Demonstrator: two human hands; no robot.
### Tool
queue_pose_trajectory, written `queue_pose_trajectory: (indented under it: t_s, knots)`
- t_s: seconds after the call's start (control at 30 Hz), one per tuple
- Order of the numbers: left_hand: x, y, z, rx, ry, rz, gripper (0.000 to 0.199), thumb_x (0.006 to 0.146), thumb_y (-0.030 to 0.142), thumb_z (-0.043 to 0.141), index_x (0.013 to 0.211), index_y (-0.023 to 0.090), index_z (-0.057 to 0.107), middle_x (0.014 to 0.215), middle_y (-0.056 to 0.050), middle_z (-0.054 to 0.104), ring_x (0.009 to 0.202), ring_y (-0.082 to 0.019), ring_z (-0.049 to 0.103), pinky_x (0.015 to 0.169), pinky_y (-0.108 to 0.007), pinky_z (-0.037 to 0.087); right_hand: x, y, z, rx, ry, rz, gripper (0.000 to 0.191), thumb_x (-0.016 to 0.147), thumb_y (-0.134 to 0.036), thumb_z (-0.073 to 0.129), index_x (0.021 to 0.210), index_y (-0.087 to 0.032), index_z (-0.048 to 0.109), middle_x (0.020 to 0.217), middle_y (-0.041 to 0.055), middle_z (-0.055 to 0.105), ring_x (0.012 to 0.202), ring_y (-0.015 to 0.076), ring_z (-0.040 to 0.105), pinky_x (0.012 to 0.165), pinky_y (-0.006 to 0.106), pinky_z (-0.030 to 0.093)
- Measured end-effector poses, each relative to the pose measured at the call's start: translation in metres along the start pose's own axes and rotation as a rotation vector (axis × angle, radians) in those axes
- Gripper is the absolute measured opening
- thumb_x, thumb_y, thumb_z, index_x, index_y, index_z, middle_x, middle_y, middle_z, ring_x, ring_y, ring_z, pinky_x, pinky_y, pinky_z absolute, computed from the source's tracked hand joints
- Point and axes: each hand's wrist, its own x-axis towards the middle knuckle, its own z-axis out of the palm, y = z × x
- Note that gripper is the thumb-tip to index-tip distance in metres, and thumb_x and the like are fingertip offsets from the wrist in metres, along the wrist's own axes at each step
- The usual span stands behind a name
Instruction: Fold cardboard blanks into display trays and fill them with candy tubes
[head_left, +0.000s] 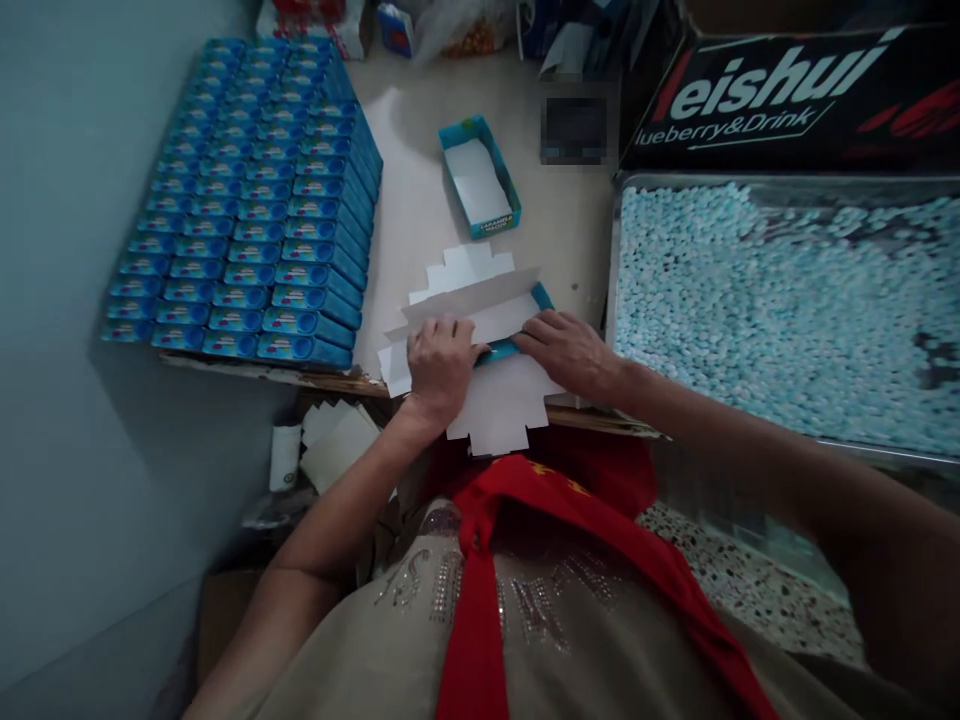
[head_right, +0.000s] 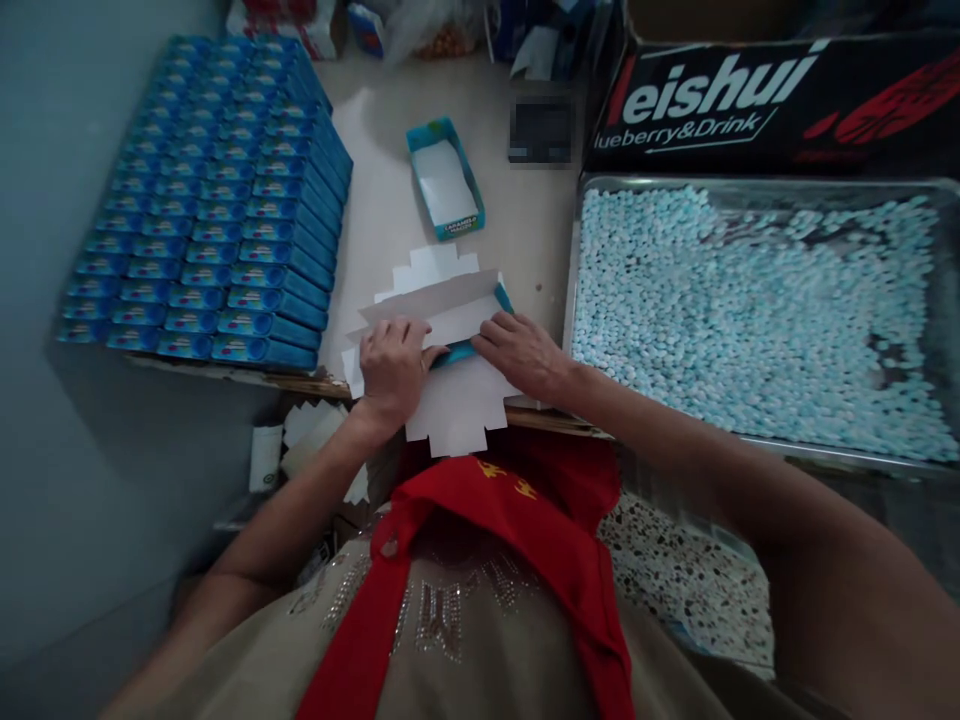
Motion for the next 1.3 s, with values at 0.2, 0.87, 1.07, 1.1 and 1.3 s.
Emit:
queue_pose_trajectory:
  t_s: [0.2,0.87,1.07,1.1,1.3]
  knots:
    - [-0.032,0.016,0.021,0.174,-0.038,0.075,0.035,0.107,0.045,0.058,0.128,0.018,0.068,0.127,-0.018,0.071,0.116,-0.034,0.064,0.1,-0.046,0.047,0.007,-0.008,0.005,-0.012,-0.035,0.103,0.022,0.109,-0.022,0.045,0.106,-0.021,0.067,0.107,0.0106,0.066,0.1,0.029,0.053,0.086,0.042,0.042]
    - [0.052,-0.057,-0.053,0.056,0.155,0.193,0.053,0.092,0.051,0.082,0.131,0.02,0.064,0.129,-0.015,0.067,0.13,-0.036,0.057,0.108,-0.045,0.046,0.067,0.053,-0.073,0.189,-0.025,0.28,0.032,0.102,-0.033,0.066,0.13,-0.019,0.073,0.128,0.0148,0.072,0.122,0.034,0.063,0.091,0.039,0.046]
    - [0.089,-0.062,-0.021,0.17,-0.042,0.503,0.024,0.105,0.012,0.049,0.102,0.02,0.072,0.103,-0.012,0.07,0.104,-0.029,0.063,0.09,-0.042,0.05,0.074,0.029,-0.042,0.051,-0.223,-0.013,0.031,0.104,-0.012,0.046,0.107,-0.019,0.076,0.108,0.0138,0.075,0.105,0.0276,0.062,0.084,0.036,0.043]
    - [0.084,-0.062,-0.017,0.187,-0.065,0.551,0.03,0.106,0.011,0.045,0.1,0.021,0.072,0.101,-0.012,0.069,0.101,-0.028,0.063,0.087,-0.042,0.05,0.07,0.024,-0.04,0.04,-0.225,-0.061,0.03,0.104,-0.012,0.047,0.103,-0.02,0.077,0.108,0.0138,0.075,0.106,0.0276,0.061,0.084,0.036,0.042]
    - [0.063,-0.067,-0.013,0.174,-0.158,0.611,0.012,0.103,0.031,0.066,0.098,0.021,0.07,0.108,-0.012,0.068,0.103,-0.027,0.06,0.09,-0.04,0.051,0.056,0.031,-0.023,0.24,-0.129,0.197,0.014,0.099,-0.029,0.067,0.102,-0.018,0.076,0.127,0.0154,0.07,0.119,0.0311,0.059,0.092,0.037,0.044]
